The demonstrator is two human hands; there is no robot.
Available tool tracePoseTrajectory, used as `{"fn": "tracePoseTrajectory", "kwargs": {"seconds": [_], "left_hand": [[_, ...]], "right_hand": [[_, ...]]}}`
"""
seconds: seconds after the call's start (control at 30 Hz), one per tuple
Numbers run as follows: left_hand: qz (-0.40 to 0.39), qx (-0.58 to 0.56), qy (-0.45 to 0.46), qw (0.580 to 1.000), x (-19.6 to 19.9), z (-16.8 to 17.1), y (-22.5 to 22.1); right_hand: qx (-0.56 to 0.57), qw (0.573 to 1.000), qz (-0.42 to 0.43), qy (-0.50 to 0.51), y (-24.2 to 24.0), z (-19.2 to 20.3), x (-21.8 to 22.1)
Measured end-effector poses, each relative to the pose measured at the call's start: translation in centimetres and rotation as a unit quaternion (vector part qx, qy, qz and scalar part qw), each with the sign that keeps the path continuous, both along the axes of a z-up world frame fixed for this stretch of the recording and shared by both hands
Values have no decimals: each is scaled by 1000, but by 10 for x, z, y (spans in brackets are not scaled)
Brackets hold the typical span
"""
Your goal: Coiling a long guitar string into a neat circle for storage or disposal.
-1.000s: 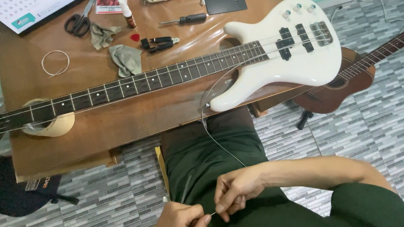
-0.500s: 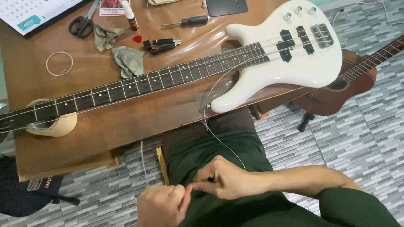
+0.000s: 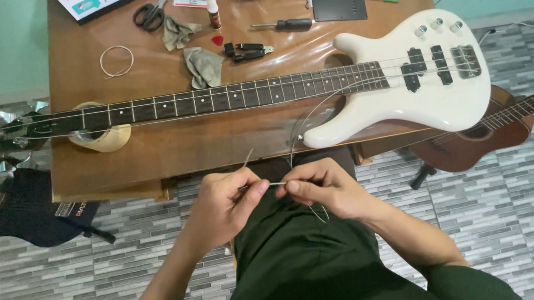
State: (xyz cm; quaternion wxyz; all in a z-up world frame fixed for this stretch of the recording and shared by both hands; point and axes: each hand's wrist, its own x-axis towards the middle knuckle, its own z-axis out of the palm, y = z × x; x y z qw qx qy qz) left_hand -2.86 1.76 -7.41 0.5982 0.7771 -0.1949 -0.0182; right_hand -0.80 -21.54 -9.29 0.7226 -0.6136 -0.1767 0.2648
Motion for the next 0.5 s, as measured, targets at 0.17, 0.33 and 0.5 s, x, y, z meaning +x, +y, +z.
{"fn": "tracePoseTrajectory", "kwargs": {"seconds": [0.17, 0.33, 0.5], "left_hand": [[-27, -179, 187, 965, 26, -18, 11], [-62, -374, 269, 885, 57, -44, 14], [-23, -638, 311, 704, 79, -65, 3]], "right_hand": [[-66, 986, -122, -89, -4, 8, 44], [-133, 950, -222, -177, 11, -2, 81], [-26, 985, -140, -100, 30, -9, 73]]}}
